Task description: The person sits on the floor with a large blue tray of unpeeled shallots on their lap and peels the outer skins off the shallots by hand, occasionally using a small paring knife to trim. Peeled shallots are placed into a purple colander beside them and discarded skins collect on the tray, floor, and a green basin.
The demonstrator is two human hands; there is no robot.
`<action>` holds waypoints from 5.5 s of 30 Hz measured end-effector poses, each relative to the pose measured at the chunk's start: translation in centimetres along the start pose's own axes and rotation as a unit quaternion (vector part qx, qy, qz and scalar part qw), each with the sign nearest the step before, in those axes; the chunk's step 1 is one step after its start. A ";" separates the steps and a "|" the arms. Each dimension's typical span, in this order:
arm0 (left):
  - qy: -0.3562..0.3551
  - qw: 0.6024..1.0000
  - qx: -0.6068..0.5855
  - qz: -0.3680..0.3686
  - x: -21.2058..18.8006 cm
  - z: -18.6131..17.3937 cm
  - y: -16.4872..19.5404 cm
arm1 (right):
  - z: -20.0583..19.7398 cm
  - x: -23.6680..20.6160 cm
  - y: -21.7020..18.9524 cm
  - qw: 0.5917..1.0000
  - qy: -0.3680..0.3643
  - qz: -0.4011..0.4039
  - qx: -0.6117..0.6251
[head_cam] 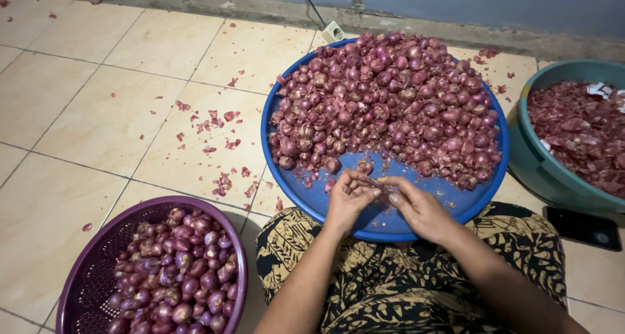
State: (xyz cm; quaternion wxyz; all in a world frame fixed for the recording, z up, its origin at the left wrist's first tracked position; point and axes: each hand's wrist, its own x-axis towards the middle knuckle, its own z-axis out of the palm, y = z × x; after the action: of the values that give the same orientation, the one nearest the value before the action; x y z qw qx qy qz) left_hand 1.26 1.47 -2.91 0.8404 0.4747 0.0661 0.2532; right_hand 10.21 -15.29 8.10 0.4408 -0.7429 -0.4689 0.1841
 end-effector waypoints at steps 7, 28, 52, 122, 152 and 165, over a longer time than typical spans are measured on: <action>0.011 1.000 -0.020 -0.014 -0.1 1.1 1.9 | 0.9 0.3 3.9 0.982 0.001 0.184 0.046; 0.021 0.999 0.004 -0.032 -0.1 -0.4 -0.1 | 0.2 -0.2 1.6 0.977 -0.039 0.196 0.076; 0.036 0.996 0.067 -0.052 -0.2 -0.4 0.8 | -1.0 1.9 1.2 0.972 0.001 0.224 0.075; 0.035 0.995 0.092 -0.034 3.3 -5.6 1.2 | 4.9 4.5 1.3 0.996 0.002 0.086 -0.031; 0.005 0.997 -0.022 -0.079 3.0 -4.7 2.4 | 4.0 4.5 2.4 0.977 -0.046 0.089 0.190; -0.002 0.990 -0.083 -0.112 2.5 -4.3 3.1 | 4.6 4.6 3.8 0.965 -0.042 0.132 0.223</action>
State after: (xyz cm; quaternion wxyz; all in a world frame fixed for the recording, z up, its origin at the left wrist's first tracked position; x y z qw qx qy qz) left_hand 0.82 7.30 -2.31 0.9000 0.3937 0.0958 0.1605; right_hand 11.38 -9.75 3.12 0.5470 -0.6731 -0.3317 0.3712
